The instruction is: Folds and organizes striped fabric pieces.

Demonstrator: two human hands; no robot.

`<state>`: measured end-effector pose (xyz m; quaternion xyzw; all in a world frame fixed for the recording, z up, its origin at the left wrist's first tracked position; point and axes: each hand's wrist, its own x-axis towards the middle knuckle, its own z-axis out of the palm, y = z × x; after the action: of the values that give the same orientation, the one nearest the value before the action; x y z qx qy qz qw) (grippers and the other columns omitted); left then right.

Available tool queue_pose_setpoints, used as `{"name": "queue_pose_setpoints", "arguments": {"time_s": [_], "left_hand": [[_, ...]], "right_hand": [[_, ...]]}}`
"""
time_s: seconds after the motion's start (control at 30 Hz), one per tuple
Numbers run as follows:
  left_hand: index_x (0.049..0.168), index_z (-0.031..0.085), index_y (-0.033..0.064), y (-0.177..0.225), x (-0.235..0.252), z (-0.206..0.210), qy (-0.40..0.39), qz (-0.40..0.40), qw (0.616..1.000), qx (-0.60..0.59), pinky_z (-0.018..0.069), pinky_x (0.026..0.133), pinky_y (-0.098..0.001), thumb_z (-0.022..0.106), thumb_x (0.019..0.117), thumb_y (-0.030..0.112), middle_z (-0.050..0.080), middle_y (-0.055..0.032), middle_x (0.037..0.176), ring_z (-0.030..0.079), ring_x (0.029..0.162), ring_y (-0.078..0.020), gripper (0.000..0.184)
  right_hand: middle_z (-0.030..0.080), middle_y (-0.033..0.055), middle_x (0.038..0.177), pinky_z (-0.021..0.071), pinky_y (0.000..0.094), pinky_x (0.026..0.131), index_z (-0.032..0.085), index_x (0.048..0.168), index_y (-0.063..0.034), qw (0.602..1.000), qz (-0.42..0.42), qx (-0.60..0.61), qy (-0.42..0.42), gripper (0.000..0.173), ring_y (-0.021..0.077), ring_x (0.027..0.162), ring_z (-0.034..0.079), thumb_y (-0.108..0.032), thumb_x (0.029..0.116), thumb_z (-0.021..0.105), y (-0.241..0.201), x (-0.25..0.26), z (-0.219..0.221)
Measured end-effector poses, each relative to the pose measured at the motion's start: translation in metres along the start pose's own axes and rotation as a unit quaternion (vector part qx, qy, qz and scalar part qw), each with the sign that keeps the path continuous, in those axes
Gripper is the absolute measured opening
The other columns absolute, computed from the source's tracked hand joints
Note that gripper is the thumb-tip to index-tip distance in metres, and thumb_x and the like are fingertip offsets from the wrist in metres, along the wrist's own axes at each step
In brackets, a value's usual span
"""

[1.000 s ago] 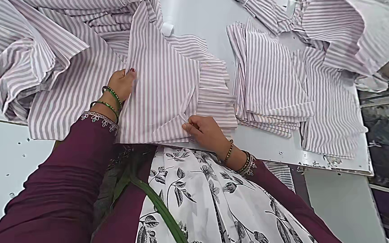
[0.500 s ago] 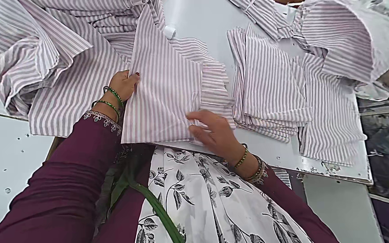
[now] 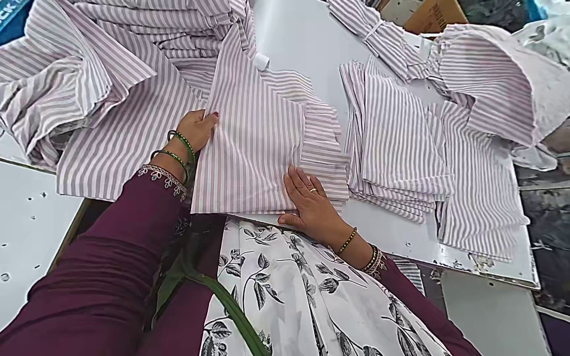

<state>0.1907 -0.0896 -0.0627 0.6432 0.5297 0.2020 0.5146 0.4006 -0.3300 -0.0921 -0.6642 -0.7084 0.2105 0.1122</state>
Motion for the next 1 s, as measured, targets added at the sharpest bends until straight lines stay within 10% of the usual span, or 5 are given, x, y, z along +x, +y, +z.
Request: {"name": "queue_pose_setpoints", "arguments": {"time_s": [0.2, 0.4, 0.53, 0.7, 1.0], "left_hand": [[0.16, 0.02, -0.0052, 0.057, -0.071, 0.031, -0.338, 0.228, 0.913, -0.009, 0.04, 0.116, -0.0348, 0.041, 0.1065, 0.036, 0.045, -0.0205, 0.156, 0.049, 0.14, -0.0166, 0.07], [0.162, 0.03, 0.0079, 0.011, -0.052, 0.057, -0.199, 0.251, 0.869, 0.377, 0.0118, 0.122, -0.0666, 0.05, 0.1056, 0.046, 0.024, -0.0175, 0.169, 0.016, 0.157, -0.0399, 0.071], [0.164, 0.022, 0.0097, -0.018, -0.053, 0.064, -0.198, 0.219, 0.846, 0.444, 0.0009, 0.121, -0.0671, 0.049, 0.0976, 0.066, 0.008, -0.0173, 0.172, 0.002, 0.159, -0.0398, 0.091], [0.165, 0.023, 0.0187, -0.012, -0.051, 0.066, -0.211, 0.198, 0.852, 0.436, -0.006, 0.116, -0.0741, 0.049, 0.0977, 0.066, 0.006, -0.0109, 0.174, -0.004, 0.159, -0.039, 0.087], [0.163, 0.024, 0.0048, -0.012, -0.035, 0.066, -0.158, 0.2, 0.873, 0.416, 0.0041, 0.124, -0.0612, 0.041, 0.1075, 0.041, 0.015, -0.0125, 0.172, 0.008, 0.16, -0.032, 0.068]], "right_hand": [[0.062, -0.0024, 0.132, 0.0532, 0.0256, 0.095, 0.042, 0.149, -0.0045, 0.85, -0.021, 0.479, 0.219, 0.084, 0.0039, 0.113, 0.062, -0.068, 0.0944, 0.051, -0.009, 0.028, -0.019], [0.072, -0.0042, 0.094, 0.0599, 0.0273, 0.08, 0.056, 0.12, -0.015, 0.667, 0.133, 0.694, 0.237, 0.048, 0.0055, 0.09, 0.07, -0.044, 0.1102, 0.019, -0.003, 0.049, -0.022], [0.068, -0.0008, 0.124, 0.0572, 0.0311, 0.095, 0.042, 0.145, -0.0121, 0.67, 0.081, 0.723, 0.15, 0.073, 0.0102, 0.111, 0.067, -0.068, 0.1016, 0.024, 0.014, 0.051, -0.042], [0.071, 0.0, 0.089, 0.0617, 0.0255, 0.071, 0.053, 0.118, -0.0123, 0.677, 0.159, 0.695, 0.182, 0.029, 0.0073, 0.077, 0.071, 0.0, 0.098, 0.037, -0.009, 0.065, -0.064], [0.073, -0.0126, 0.08, 0.0557, 0.0105, 0.065, 0.066, 0.09, -0.0222, 0.764, -0.023, 0.61, 0.209, 0.029, -0.0075, 0.07, 0.067, -0.002, 0.089, 0.045, -0.002, 0.041, -0.191]]}}
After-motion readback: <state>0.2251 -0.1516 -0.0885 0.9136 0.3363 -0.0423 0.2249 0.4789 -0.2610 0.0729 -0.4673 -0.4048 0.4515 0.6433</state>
